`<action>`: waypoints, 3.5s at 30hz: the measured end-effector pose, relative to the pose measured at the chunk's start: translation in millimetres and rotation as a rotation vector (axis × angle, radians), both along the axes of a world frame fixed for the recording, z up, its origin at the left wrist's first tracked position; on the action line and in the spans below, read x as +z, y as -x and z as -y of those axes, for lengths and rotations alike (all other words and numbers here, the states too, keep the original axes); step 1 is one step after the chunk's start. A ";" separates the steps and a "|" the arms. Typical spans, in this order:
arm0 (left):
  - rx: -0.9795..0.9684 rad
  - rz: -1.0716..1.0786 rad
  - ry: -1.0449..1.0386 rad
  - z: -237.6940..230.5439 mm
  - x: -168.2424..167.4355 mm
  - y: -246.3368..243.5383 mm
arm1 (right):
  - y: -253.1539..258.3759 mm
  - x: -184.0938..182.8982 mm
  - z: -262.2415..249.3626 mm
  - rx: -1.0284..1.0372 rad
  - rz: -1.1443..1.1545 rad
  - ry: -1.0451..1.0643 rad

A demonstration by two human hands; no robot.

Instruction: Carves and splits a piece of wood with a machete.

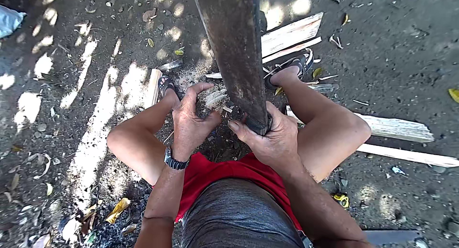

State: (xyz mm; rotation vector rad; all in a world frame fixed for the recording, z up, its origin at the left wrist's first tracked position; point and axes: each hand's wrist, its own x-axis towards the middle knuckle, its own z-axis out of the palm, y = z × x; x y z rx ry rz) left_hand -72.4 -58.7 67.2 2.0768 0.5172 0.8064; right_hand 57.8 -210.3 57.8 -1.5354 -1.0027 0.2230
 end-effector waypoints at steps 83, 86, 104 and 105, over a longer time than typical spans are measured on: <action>0.173 -0.122 -0.122 -30.6 13.7 15.9 | 6.4 103.3 -10.3 -0.028 0.219 -0.298; 0.151 -0.122 -0.045 -31.2 11.9 14.8 | 3.0 37.1 -24.3 0.001 0.056 0.034; 0.133 -0.109 -0.039 -35.0 7.4 15.1 | -3.6 7.1 -35.7 0.026 0.008 0.106; 0.135 -0.114 -0.024 -34.5 7.1 16.7 | -6.2 -21.7 -39.1 0.044 -0.066 0.227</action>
